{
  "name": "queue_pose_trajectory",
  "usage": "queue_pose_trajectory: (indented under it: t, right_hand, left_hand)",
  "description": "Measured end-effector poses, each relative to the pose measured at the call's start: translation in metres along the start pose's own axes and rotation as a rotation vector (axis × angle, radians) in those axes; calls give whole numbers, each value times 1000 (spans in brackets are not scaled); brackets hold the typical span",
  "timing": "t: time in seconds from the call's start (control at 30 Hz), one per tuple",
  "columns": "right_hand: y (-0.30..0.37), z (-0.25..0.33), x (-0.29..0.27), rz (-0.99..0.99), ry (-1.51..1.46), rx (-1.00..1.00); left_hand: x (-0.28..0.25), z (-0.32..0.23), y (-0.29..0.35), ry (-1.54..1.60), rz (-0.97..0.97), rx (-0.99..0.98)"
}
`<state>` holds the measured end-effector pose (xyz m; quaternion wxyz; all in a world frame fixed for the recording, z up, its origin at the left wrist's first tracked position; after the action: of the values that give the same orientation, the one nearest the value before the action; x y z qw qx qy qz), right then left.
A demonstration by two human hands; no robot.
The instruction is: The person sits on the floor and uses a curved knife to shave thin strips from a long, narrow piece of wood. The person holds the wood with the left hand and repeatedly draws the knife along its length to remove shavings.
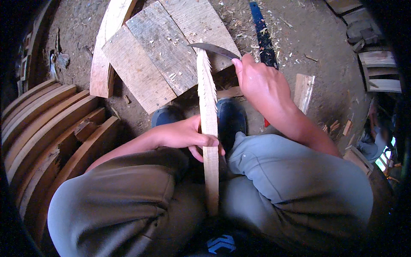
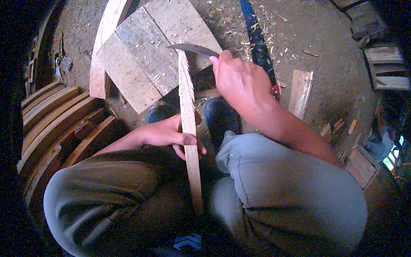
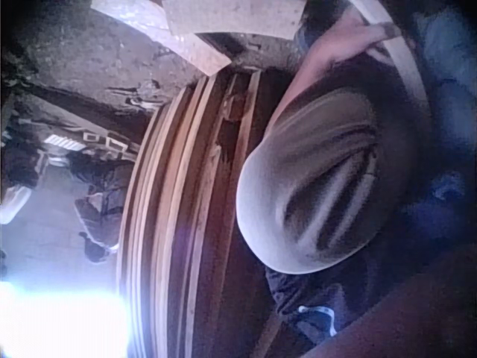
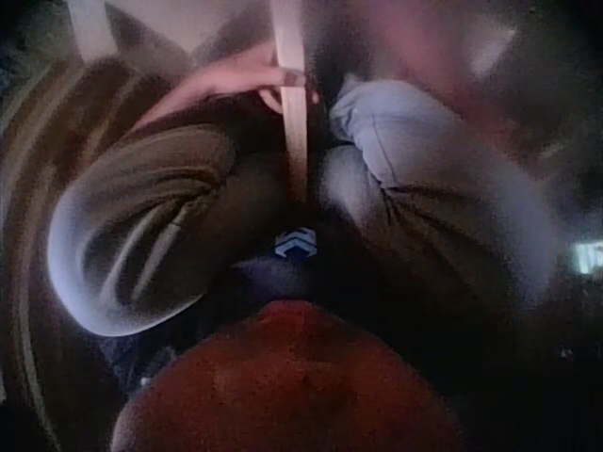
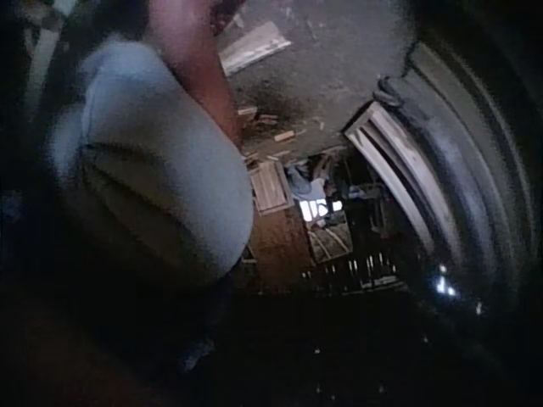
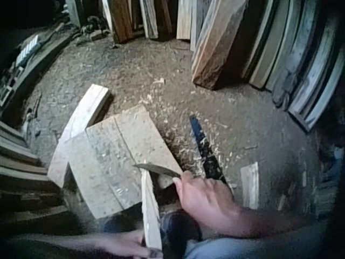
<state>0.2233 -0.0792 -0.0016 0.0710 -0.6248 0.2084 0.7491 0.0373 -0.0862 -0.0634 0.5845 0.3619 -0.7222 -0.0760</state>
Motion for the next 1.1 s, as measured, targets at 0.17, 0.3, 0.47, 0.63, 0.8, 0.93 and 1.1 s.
queue_pose_trajectory:
  t: [0.17, 0.3, 0.47, 0.63, 0.8, 0.93, 1.1]
  right_hand:
    - [-1, 5, -2, -13, -15, -11]
    - [-3, 9, -3, -6, 88, -12]
    - [-5, 12, -4, -42, 144, -17]
    - [-8, 13, 0, -41, 202, -1]
    - [-25, 5, 9, -99, 161, -42]
    - [-30, 2, -3, -75, 133, -89]
    - [-30, -21, -10, 122, -120, 72]
  left_hand:
    - [1, 0, 3, 1, -4, -24]
    - [0, 1, 3, 8, 2, -24]
    - [1, -1, 3, 1, 4, -33]
    - [2, -3, 3, -4, 30, -23]
    - [1, 3, 1, 14, 36, -29]
    - [1, 3, 1, 32, 26, -14]
    - [2, 5, -1, 7, 52, -21]
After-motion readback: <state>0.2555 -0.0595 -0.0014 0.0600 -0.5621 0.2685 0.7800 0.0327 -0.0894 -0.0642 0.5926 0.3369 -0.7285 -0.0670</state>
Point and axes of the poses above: each hand's wrist, its own y-axis away from the middle knuckle, its own x-axis out of the palm, z = x × y, the point moved 8 cm from there along -y, towards the middle knuckle, and after that the axes turned 11 degrees about -x, right-handed, at the moved point
